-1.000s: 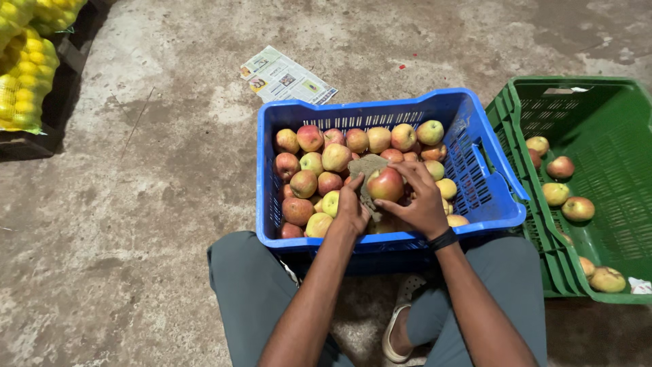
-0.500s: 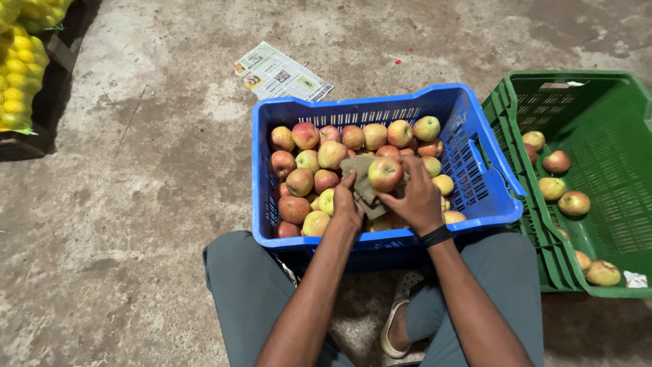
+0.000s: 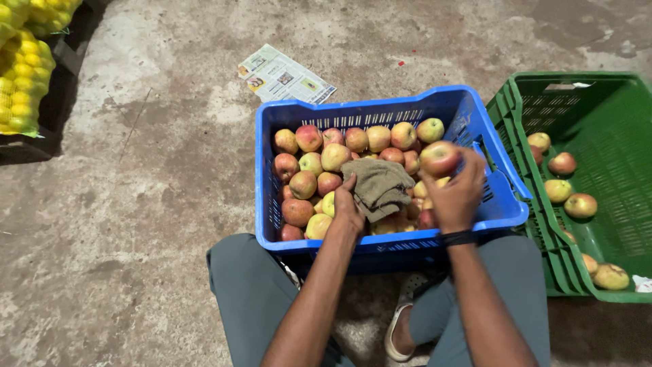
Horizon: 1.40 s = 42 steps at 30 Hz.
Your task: The person sits on the floor and wipes apples one by one using a cloth. They pick each apple from a blue crate, rub its surface with the cloth, and place it into a green crate. A dog walks by in the background.
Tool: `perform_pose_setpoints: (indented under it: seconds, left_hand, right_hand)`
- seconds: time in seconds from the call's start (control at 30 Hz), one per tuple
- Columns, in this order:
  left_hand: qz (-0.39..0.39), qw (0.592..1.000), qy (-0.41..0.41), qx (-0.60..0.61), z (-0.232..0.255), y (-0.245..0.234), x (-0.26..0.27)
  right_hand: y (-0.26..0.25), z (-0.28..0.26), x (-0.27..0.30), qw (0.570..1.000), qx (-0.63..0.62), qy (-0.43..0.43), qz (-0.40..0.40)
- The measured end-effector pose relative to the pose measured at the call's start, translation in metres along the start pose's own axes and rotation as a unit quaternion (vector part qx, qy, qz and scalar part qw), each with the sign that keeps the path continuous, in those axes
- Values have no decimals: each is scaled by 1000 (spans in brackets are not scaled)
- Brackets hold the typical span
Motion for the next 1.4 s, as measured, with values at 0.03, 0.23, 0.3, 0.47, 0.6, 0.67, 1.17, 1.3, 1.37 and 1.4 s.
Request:
perform_pose_setpoints:
  seconds: [0.03,0.23,0.3,0.47,0.6,0.67,1.17,1.3,1.37,1.4]
  left_hand:
    - [1,1000,-5,2,-3,-3,1]
    - [-4,1000,-9,-8,-4,-3,4]
    - [-4,1000,-13,-8,-5,-3,6]
    - [-1,1000,-25,-2,-5,1,8]
    - [-6,1000,-18,-3,-2,-3,7]
    - [-4,1000,-19,0,-6,-5,5]
    - [28,999,-20,-6,-6,-5,-5]
    - [30,999,-27,-11,-4,-4,-4]
    - [28,999,-35,-12,-4,-4,-3]
    - [24,999,-37,-10,-4,-4,-2]
  right_hand:
    - [-8,16,-3,1000,21,-4,13]
    - [-74,158,-32,982,147,69,97]
    - [-96,211,-28,961,228,128,86]
    - [-109,303,-3,912,293,285,14]
    - [-94,310,5,908,346,218,-85]
    - [-90,292,3,950,230,197,-80]
    - [95,116,-55,961,-33,41,-272]
    - [162,123,-44,940,48,14,-339]
    - [182,126,-38,924,103,20,-367]
    - [190,127,-36,918,126,32,-374]
Point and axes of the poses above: each hand's wrist, its own x-axis away from the middle knuckle, its own y-axis out of the palm, z = x × y, the point moved 1 cm from there along -x, towards the middle knuckle, and after that the axes turned 10 degrees about z, right-handed, at the moved point
